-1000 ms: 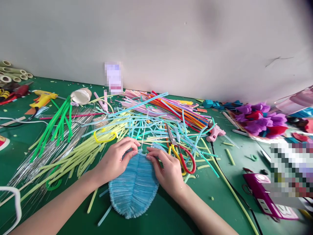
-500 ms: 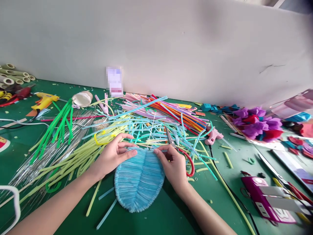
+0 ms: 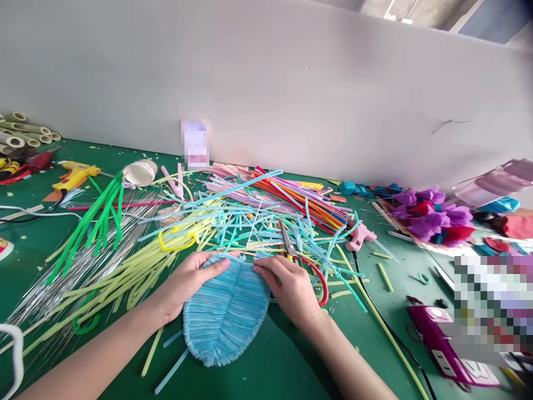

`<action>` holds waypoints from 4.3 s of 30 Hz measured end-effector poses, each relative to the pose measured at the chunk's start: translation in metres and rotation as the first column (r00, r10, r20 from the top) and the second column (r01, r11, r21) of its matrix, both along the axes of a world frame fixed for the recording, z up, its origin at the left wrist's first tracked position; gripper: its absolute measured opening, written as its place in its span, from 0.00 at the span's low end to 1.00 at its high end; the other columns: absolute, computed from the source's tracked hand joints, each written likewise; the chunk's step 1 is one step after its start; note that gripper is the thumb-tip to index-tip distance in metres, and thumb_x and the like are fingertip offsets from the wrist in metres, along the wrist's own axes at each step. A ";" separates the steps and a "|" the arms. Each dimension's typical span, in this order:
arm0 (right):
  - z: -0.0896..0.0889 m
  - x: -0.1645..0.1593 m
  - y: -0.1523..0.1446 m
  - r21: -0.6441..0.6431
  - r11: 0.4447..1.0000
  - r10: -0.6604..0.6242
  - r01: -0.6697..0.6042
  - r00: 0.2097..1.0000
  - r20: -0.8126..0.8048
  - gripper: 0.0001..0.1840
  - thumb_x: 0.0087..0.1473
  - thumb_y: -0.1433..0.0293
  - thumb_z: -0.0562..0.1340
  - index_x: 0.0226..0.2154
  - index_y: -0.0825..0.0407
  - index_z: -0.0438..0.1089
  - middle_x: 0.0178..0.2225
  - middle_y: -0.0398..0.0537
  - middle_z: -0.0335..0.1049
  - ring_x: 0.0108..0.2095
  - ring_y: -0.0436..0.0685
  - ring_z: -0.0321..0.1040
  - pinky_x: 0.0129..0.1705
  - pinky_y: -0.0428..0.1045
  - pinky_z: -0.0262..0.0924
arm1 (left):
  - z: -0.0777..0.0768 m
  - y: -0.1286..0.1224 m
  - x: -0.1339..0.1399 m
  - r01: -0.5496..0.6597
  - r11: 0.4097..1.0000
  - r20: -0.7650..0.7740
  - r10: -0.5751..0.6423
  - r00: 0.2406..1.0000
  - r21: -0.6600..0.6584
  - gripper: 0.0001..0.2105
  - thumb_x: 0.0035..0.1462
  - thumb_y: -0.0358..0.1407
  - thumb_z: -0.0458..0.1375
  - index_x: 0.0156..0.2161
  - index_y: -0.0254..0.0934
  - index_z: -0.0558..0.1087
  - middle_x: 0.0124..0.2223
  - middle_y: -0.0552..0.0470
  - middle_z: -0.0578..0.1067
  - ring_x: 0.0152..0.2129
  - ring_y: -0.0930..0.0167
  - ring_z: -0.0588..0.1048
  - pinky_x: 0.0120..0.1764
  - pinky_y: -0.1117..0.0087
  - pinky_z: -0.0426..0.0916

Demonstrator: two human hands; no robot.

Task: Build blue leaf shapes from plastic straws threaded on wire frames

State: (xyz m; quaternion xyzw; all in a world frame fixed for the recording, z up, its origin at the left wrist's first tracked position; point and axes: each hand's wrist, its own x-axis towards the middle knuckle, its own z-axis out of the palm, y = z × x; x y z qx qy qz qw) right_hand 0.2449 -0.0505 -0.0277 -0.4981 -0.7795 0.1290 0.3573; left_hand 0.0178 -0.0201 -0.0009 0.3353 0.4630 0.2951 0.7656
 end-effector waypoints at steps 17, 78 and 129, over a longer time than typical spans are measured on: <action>0.000 -0.010 -0.011 0.250 0.967 0.006 -0.049 0.986 0.168 0.19 0.62 0.83 0.51 0.49 0.51 0.68 0.42 0.53 0.72 0.39 0.58 0.68 0.43 0.52 0.69 | -0.004 -0.006 0.004 0.009 0.992 -0.044 -0.004 0.999 0.122 0.22 0.55 0.47 0.66 0.52 0.38 0.78 0.42 0.46 0.84 0.39 0.58 0.81 0.42 0.63 0.73; 0.019 0.002 -0.001 -0.661 0.749 -0.334 -0.042 0.837 -0.432 0.18 0.52 0.56 0.67 0.26 0.52 0.66 0.23 0.39 0.60 0.25 0.49 0.53 0.26 0.46 0.44 | 0.004 -0.006 0.004 0.052 0.997 0.120 -0.058 0.991 0.051 0.18 0.55 0.38 0.67 0.51 0.39 0.80 0.41 0.44 0.84 0.37 0.58 0.82 0.44 0.61 0.75; 0.014 -0.009 -0.019 0.396 0.916 -0.081 -0.069 0.933 0.350 0.13 0.61 0.77 0.60 0.48 0.53 0.72 0.45 0.51 0.79 0.41 0.59 0.72 0.43 0.53 0.66 | 0.000 -0.003 0.002 -0.035 0.993 -0.013 0.036 0.999 0.113 0.19 0.52 0.43 0.68 0.48 0.37 0.80 0.36 0.46 0.84 0.33 0.62 0.81 0.39 0.66 0.74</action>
